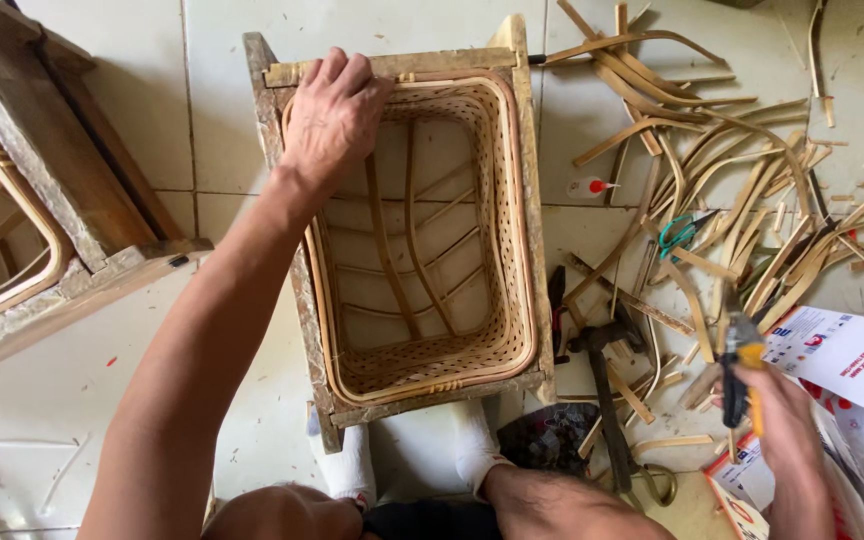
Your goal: The person weaves a rectangular basket using thin wooden strips. They insert strips into a wooden frame, secure them with a hammer, and trim excess with pliers and a knife.
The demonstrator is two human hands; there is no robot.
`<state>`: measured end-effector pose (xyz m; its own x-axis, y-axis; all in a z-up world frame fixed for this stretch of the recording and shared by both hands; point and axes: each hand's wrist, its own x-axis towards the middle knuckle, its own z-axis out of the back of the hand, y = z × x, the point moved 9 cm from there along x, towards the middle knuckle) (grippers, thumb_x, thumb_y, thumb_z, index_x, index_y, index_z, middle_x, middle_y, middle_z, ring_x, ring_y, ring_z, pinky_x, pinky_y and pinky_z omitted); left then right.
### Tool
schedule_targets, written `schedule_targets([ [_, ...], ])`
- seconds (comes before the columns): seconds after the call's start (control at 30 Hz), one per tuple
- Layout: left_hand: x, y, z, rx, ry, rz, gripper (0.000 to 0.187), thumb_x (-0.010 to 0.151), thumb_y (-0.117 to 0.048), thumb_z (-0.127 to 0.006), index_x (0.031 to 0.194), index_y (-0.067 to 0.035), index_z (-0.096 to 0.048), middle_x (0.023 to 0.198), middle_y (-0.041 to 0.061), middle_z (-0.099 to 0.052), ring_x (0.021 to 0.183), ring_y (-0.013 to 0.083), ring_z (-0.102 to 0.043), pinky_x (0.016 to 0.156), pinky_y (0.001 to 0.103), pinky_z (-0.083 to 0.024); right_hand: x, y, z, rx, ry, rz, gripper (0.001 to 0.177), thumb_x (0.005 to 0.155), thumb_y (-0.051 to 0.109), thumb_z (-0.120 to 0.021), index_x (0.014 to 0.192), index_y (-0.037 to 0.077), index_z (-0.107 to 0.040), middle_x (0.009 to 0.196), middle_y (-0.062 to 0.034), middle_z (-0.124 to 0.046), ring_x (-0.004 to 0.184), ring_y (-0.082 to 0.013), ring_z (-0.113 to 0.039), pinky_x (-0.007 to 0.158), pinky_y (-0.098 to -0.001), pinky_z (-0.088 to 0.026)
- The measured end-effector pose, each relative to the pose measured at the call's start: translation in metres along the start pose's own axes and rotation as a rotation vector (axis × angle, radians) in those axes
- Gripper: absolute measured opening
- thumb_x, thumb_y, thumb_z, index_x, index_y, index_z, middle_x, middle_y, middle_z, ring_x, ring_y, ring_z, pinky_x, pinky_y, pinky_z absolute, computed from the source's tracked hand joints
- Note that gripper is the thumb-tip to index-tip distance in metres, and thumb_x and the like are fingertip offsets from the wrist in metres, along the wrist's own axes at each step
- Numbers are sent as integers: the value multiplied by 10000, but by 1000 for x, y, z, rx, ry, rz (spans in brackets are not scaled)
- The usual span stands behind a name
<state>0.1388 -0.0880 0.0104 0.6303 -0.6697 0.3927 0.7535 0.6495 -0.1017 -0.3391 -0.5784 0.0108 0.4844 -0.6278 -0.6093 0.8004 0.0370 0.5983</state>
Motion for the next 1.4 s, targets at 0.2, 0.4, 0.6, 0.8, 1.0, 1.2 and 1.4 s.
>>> schedule_targets([
  [0.2,2,-9,23,-93,-78,-55,193,939,-49,-687,1127,-69,-723,1050,54,-581,1060,228,-546,958,374,-491,-69,142,-121,603,331,367,340,926,76,-635,1254,11,-576,1164,-120,-658,1046,-265,-700,1033,-489,-563],
  [0.4,3,-11,34,-138,-106,-69,197,951,-44,-680,1143,-66,-722,1055,53,-567,1081,237,-544,963,377,-490,-83,228,-313,199,547,434,371,913,196,-648,1238,26,-589,942,-89,-624,845,-205,-695,761,-381,-652],
  [0.6,0,-8,33,-157,-93,-59,110,1031,-56,-676,1133,-49,-718,1063,60,-552,1063,236,-530,920,379,-480,-62,234,-419,-33,603,348,435,895,276,-644,1289,94,-603,756,-36,-648,597,-168,-488,548,-339,-446],
  [0.8,3,-8,34,-165,-72,-60,98,1073,-56,-675,1159,-32,-715,1085,62,-526,1048,232,-513,922,378,-473,-44,245,-437,7,553,507,342,966,251,-715,1067,-53,-597,799,-74,-503,707,-182,-497,663,-380,-463],
  [1.0,7,-4,38,-252,-65,-34,222,1028,-63,-683,1245,-61,-728,1051,76,-507,1023,260,-504,914,404,-460,-39,254,-438,75,522,560,285,881,264,-680,1031,45,-579,751,-3,-552,702,-129,-619,641,-340,-518],
  [1.2,9,-2,45,-315,-82,-19,201,1022,-58,-694,1217,-63,-742,1055,60,-533,1027,257,-509,911,404,-447,-40,253,-436,19,490,627,266,912,247,-702,964,22,-570,789,-40,-520,718,-159,-526,665,-351,-481],
  [1.4,7,-1,48,-332,-90,-7,223,1010,-56,-701,1226,-70,-751,1079,53,-560,1042,253,-517,921,408,-442,-38,260,-441,21,498,659,277,915,298,-675,958,45,-570,734,29,-543,679,-129,-554,622,-343,-484],
])
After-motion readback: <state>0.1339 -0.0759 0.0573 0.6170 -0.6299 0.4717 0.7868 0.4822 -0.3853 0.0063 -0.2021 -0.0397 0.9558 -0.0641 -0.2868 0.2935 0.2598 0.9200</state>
